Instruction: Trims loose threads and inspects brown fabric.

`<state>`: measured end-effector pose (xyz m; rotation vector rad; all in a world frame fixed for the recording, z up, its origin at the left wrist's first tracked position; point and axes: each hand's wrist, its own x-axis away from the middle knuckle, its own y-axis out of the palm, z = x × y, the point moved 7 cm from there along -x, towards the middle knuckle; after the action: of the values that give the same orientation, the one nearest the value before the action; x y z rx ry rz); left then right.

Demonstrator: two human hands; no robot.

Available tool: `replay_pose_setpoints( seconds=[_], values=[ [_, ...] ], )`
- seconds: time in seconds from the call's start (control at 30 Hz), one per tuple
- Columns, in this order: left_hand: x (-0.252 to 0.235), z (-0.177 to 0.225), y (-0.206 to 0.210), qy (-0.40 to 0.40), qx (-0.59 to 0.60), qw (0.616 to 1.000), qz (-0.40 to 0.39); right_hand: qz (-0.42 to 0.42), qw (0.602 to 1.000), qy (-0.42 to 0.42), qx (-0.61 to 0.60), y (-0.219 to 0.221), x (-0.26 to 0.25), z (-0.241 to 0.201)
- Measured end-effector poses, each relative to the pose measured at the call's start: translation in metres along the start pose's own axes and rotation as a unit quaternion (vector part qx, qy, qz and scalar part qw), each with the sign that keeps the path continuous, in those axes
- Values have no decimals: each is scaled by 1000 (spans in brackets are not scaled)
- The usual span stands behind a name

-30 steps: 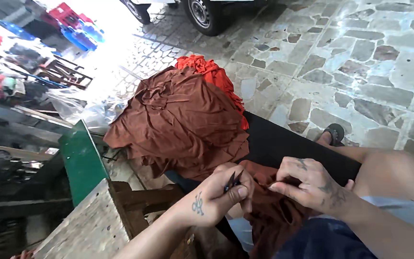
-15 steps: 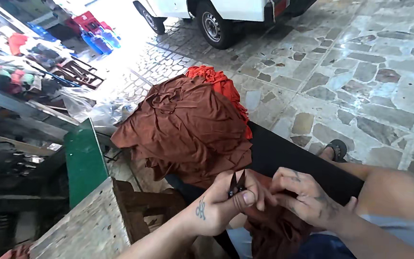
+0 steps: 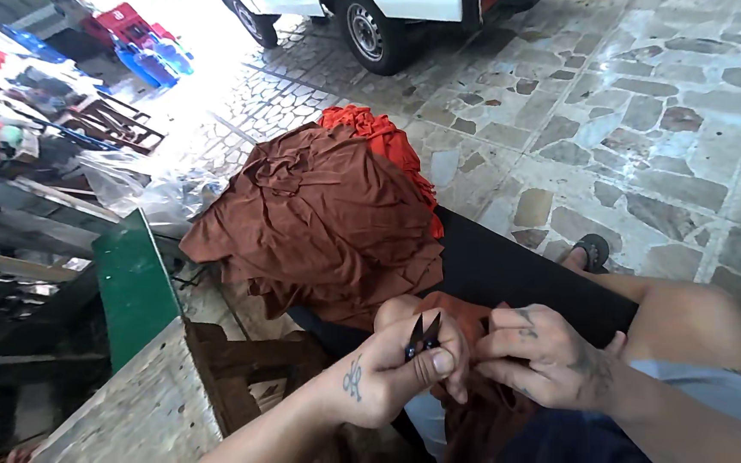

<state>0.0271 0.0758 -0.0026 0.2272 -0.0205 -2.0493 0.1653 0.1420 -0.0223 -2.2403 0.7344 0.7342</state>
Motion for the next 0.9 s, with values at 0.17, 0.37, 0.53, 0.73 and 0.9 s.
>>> replay_pose_setpoints(
  seconds=[0.17, 0.37, 0.53, 0.73, 0.9],
  values=[
    [1, 3, -3, 7, -9, 1000, 24, -4, 1000, 12, -15, -1, -1, 2],
    [0, 0, -7, 9, -1, 1000, 24, 3, 1000, 10, 9, -3, -2, 2],
    [10, 14, -21, 6, -11, 998, 66, 25, 998, 58, -9, -25, 6, 24],
    [6, -1, -36, -28, -84, 986, 143, 43, 996, 71, -13, -30, 6, 24],
    [0, -5, -25, -48, -169, 969, 173, 49, 996, 54, -51, -15, -13, 9]
  ],
)
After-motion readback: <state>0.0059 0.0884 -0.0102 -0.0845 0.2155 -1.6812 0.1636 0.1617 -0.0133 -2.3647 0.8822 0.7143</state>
